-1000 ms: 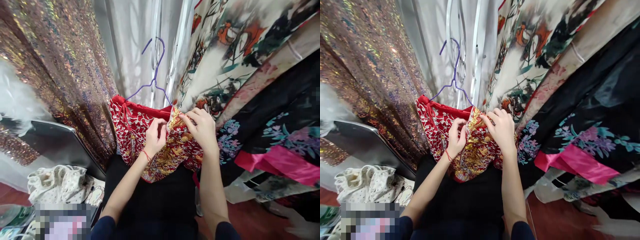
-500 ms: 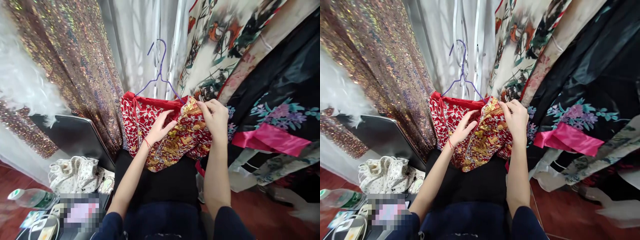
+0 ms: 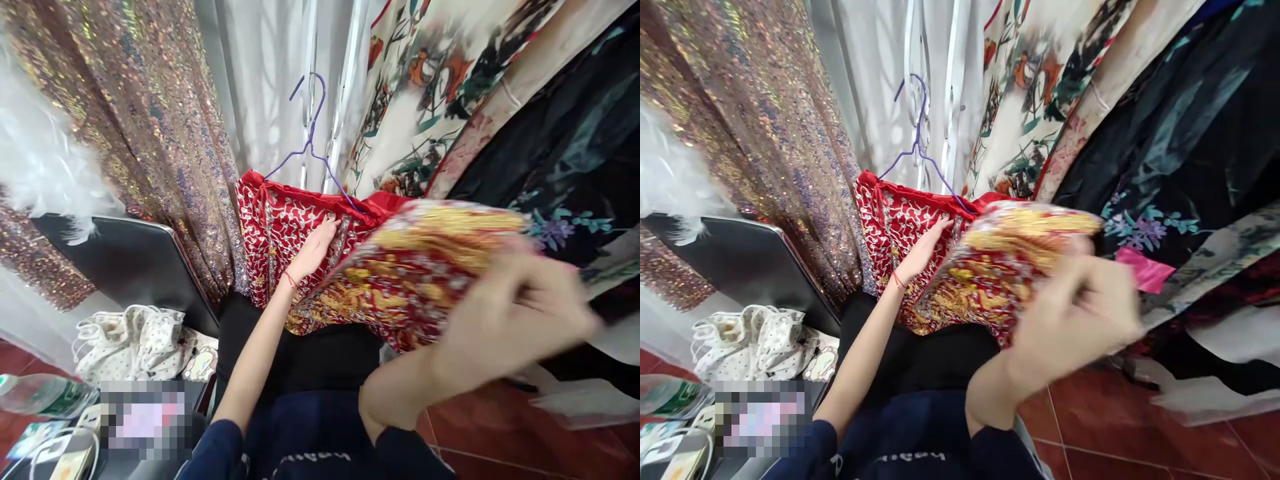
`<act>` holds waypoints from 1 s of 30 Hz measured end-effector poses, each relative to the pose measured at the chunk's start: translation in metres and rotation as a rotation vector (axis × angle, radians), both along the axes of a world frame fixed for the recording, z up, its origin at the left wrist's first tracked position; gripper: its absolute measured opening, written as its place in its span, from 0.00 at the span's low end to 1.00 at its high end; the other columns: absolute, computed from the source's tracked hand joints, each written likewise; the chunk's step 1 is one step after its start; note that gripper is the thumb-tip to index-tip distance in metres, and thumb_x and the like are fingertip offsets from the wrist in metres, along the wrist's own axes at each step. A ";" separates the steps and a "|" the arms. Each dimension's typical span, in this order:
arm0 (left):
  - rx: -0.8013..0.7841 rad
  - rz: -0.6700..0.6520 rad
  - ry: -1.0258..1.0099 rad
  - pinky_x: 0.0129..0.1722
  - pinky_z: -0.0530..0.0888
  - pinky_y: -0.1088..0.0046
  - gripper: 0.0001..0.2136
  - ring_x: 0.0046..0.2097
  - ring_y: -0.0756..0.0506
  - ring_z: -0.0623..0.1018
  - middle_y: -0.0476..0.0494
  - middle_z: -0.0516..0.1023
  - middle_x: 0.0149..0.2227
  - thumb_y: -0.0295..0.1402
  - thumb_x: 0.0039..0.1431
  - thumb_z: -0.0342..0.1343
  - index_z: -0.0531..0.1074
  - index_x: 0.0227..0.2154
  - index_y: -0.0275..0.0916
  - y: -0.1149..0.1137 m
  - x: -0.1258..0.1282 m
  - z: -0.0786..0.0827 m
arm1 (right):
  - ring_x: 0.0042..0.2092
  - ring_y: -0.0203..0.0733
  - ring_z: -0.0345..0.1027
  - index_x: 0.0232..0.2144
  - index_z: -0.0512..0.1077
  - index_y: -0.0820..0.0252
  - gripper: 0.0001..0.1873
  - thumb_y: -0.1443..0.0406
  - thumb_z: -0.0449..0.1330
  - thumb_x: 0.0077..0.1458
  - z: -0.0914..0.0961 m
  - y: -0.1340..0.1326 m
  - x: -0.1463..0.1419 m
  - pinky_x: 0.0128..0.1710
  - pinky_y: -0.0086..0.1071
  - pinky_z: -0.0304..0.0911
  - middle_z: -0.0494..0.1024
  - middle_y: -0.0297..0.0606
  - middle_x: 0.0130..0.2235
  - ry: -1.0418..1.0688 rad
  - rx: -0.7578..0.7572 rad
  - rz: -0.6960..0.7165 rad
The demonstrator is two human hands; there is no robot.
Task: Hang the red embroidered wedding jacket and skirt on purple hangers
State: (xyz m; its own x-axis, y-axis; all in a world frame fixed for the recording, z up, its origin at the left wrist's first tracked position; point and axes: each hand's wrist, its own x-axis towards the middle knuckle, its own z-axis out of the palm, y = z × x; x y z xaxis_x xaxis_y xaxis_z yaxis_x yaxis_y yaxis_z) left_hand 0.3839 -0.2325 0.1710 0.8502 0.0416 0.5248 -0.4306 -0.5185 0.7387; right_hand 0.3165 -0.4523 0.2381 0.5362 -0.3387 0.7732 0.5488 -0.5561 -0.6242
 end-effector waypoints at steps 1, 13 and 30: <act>-0.049 0.017 -0.013 0.65 0.66 0.59 0.24 0.66 0.42 0.69 0.37 0.72 0.62 0.46 0.72 0.38 0.73 0.54 0.38 0.000 -0.009 0.003 | 0.29 0.44 0.61 0.23 0.68 0.54 0.22 0.52 0.52 0.66 -0.004 0.018 -0.003 0.31 0.40 0.54 0.66 0.38 0.25 -0.011 0.022 -0.007; 0.025 0.201 0.027 0.54 0.74 0.58 0.20 0.52 0.38 0.78 0.35 0.77 0.50 0.31 0.53 0.59 0.70 0.50 0.37 -0.030 -0.137 -0.040 | 0.34 0.45 0.68 0.29 0.71 0.56 0.22 0.57 0.45 0.69 -0.047 0.107 -0.004 0.37 0.37 0.59 0.75 0.43 0.33 0.297 -0.239 0.392; -0.392 0.359 -0.057 0.29 0.71 0.72 0.03 0.25 0.50 0.70 0.51 0.72 0.21 0.30 0.41 0.52 0.70 0.22 0.38 -0.002 -0.129 -0.043 | 0.38 0.41 0.76 0.35 0.71 0.58 0.19 0.48 0.58 0.58 -0.057 0.069 0.142 0.47 0.39 0.69 0.80 0.38 0.35 0.352 -0.024 0.910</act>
